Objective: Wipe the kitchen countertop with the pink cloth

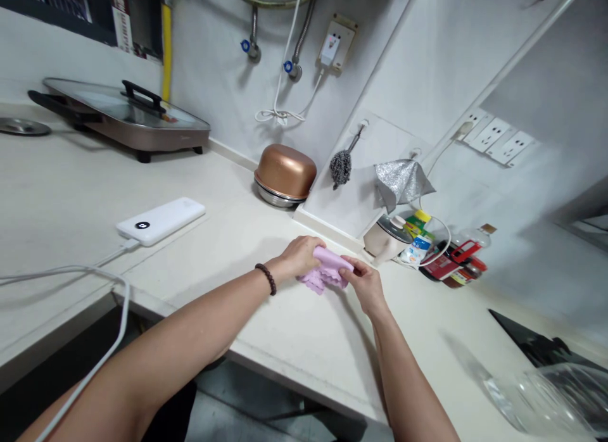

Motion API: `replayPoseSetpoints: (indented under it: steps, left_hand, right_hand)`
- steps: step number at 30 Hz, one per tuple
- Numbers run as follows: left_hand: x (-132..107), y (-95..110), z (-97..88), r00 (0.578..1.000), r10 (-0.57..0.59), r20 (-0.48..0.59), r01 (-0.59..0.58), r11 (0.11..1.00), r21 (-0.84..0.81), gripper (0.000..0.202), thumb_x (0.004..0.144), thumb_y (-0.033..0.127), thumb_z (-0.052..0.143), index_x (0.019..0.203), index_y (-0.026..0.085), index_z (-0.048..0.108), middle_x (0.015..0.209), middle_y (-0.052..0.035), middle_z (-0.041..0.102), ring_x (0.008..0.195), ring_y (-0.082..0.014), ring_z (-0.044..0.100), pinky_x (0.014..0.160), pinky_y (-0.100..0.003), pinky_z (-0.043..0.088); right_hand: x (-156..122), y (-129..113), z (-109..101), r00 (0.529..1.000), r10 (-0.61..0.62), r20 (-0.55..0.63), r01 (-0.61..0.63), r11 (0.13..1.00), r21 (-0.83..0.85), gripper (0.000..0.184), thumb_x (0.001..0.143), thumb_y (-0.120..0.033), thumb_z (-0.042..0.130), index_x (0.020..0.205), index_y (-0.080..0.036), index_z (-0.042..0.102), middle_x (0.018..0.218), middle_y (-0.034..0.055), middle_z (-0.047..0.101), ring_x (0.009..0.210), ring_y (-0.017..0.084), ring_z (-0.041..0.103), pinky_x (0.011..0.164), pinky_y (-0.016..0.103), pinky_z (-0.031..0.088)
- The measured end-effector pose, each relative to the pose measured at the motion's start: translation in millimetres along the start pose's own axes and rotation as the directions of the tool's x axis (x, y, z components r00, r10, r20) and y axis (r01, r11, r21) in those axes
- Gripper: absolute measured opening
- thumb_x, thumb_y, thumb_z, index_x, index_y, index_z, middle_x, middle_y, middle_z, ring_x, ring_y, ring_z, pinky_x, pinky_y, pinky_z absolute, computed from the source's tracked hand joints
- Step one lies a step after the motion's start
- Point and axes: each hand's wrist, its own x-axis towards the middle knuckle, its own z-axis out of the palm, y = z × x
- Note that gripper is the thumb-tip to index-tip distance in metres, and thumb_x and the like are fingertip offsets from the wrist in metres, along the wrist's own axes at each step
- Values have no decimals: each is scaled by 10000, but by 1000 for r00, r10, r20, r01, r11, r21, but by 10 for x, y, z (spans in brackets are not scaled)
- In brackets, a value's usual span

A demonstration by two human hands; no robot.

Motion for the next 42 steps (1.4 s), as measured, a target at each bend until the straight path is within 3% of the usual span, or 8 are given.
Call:
replayPoseSetpoints:
  steps: [5, 9, 12, 17, 21, 27, 35, 42]
  left_hand:
    - [44, -10, -25, 997, -5, -79, 0, 998, -66, 231, 620, 331, 802, 709, 170, 663, 763, -21, 641, 791, -195, 611, 705, -282, 485]
    - [21, -46, 25, 958, -209, 197, 254, 937, -238, 371, 682, 350, 765, 973, 145, 660, 661, 9, 645, 574, -160, 595, 540, -251, 422]
    - [-18, -76, 19, 929, -311, 202, 318, 948, -3, 600, 616, 331, 812, 1157, 153, 623, 896, -82, 732, 726, -218, 677, 617, -273, 459]
    - [1, -111, -72, 972, -233, 46, 211, 936, 283, 510, 759, 479, 703, 1153, 160, 645, 1170, -156, 696, 1091, -294, 640, 846, -318, 466]
    - [40, -132, -108, 989, -127, -82, 146, 939, 311, 474, 843, 490, 631, 1182, 158, 641, 1132, -147, 713, 1112, -296, 626, 910, -348, 447]
    - [52, -169, -126, 986, -113, -122, 142, 955, 260, 341, 889, 458, 577, 1014, 171, 711, 1050, -116, 738, 1033, -265, 654, 899, -331, 453]
    - [58, -155, -163, 987, -97, -130, 122, 972, 200, 364, 906, 478, 542, 867, 176, 740, 922, -113, 746, 914, -244, 674, 806, -309, 461]
    - [91, -81, -240, 979, -169, -113, 191, 952, 238, 462, 932, 493, 456, 783, 172, 754, 894, -136, 750, 881, -254, 690, 727, -309, 464]
  right_hand:
    - [-5, -115, -50, 997, -76, 25, 76, 997, 2, 260, 686, -421, 781, 820, -216, 690, 884, 47, 687, 801, 202, 626, 665, 289, 486]
    - [-13, -48, -68, 974, 170, 147, -190, 972, 139, 378, 693, -420, 785, 978, -237, 617, 666, -44, 603, 529, 119, 524, 497, 231, 417]
    - [29, 121, -141, 955, 261, 139, -257, 965, -40, 498, 680, -445, 788, 1090, -218, 619, 639, -48, 595, 500, 130, 515, 487, 254, 431]
    - [94, 240, -158, 982, -176, -76, 116, 861, -495, 572, 814, -574, 611, 1248, -202, 629, 1181, 121, 660, 1046, 280, 619, 893, 440, 499]
    - [-78, 129, 222, 899, -255, 355, 435, 608, -664, 678, 952, -583, 415, 1553, -296, 291, 1636, 69, 212, 1511, 309, 115, 1176, 576, 138]
    - [-268, 124, 447, 742, 17, 671, 568, 516, -641, 647, 1009, -579, 238, 1587, -331, 86, 1651, 19, 113, 1523, 248, 30, 1204, 535, 49]
    - [316, 530, -218, 948, 85, 306, 229, 484, -845, 610, 1019, -530, 202, 1573, -276, 222, 1637, 82, 199, 1517, 281, 86, 1167, 609, 141]
    - [78, 391, 35, 915, 107, 390, 312, 427, -849, 602, 1020, -532, 224, 1571, -292, 231, 1652, 61, 130, 1520, 285, 53, 1177, 590, 146]
